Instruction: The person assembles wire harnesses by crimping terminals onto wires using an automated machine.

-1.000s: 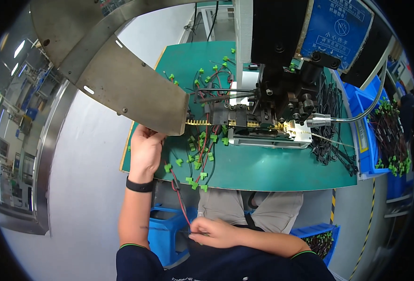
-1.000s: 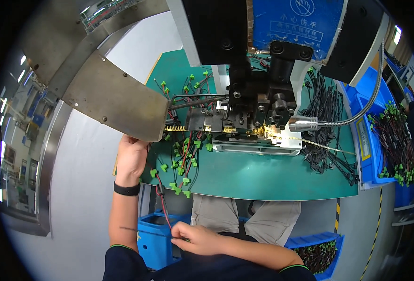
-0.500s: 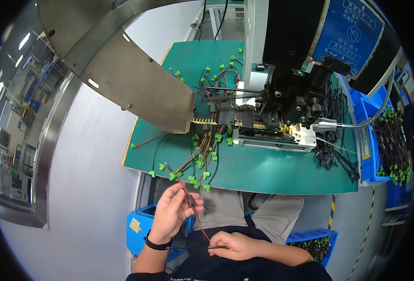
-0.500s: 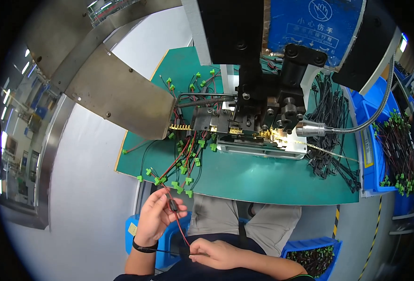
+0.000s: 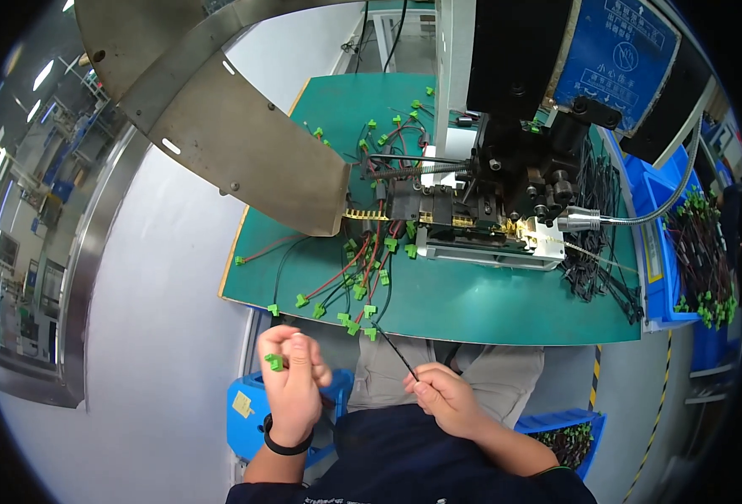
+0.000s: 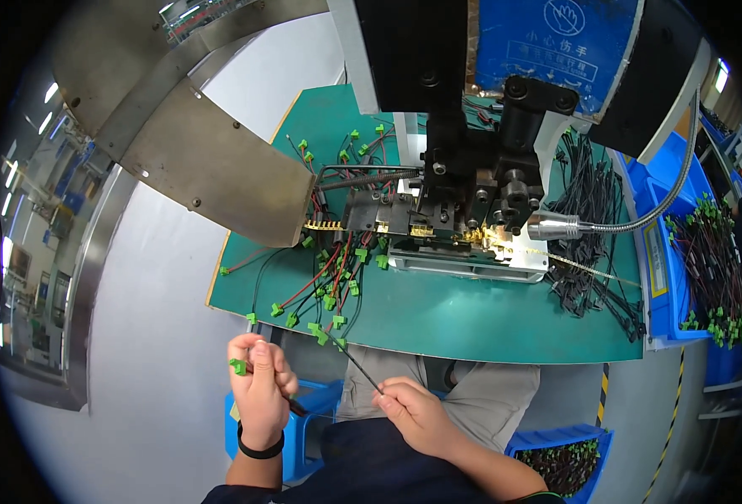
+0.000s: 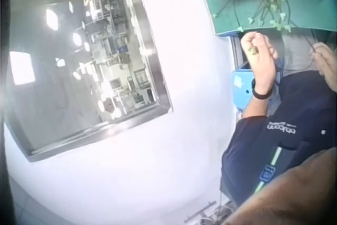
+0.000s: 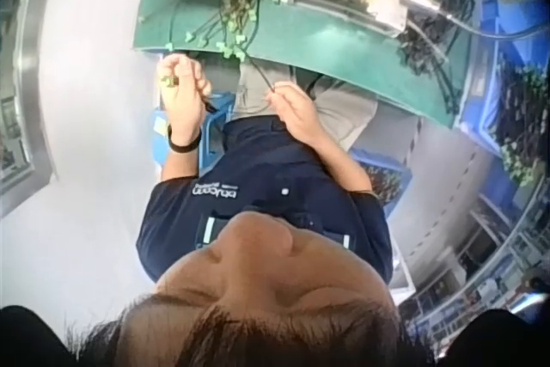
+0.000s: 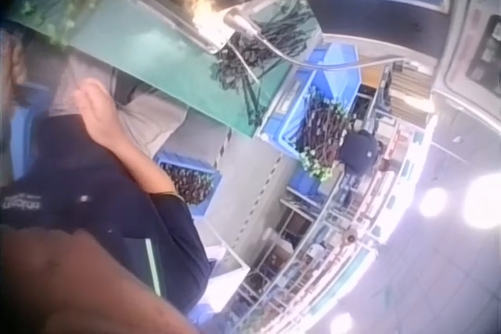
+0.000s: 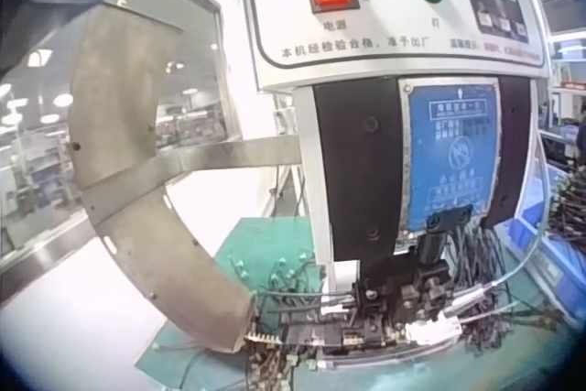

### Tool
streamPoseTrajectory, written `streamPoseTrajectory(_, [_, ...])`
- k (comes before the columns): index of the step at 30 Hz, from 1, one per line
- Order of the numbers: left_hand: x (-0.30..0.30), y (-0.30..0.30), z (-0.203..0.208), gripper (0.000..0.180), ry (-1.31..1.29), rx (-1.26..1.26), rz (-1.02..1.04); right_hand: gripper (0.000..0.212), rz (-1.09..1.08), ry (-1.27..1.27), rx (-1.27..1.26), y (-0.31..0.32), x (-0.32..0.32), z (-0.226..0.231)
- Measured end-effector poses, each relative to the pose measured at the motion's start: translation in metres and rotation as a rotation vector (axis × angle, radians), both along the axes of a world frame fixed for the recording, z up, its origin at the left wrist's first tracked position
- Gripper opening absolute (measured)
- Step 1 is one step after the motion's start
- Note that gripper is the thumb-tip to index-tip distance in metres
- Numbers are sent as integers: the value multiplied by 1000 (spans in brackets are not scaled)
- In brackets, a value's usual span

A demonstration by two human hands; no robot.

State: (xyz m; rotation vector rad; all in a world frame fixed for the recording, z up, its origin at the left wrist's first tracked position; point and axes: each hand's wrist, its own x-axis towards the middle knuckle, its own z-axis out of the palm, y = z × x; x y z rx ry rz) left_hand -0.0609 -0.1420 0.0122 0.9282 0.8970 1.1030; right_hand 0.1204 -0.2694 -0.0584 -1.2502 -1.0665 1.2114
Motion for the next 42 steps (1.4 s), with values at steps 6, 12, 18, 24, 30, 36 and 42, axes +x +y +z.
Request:
streamPoseTrajectory(6, [58, -5, 16, 19, -84, -80, -413, 12, -330, -205, 178, -3, 14, 46])
streamPoseTrajectory(12, [104, -2, -1, 45, -9, 43, -775, 16, -394, -202, 181, 24, 36, 78])
streamPoseTrajectory(18, [127, -1, -2, 49, 213, 118, -984, 13, -302, -22, 22, 25, 61, 60])
streamPoseTrajectory(24, [127, 3, -13, 43, -76, -43, -820, 15, -352, 369, -33, 22, 72, 72])
streamPoseTrajectory(30, [108, -9, -19, 18, 183, 375, -566, 8, -435, 355, -20, 23, 79, 69])
streamPoseTrajectory(36, [130, -24, -16, 24, 366, 731, -498, 9, -479, 173, 77, 23, 71, 66])
streamPoseTrajectory(42, [130, -17, -8, 12, 508, 805, -442, 13, -406, -115, 141, 16, 77, 63])
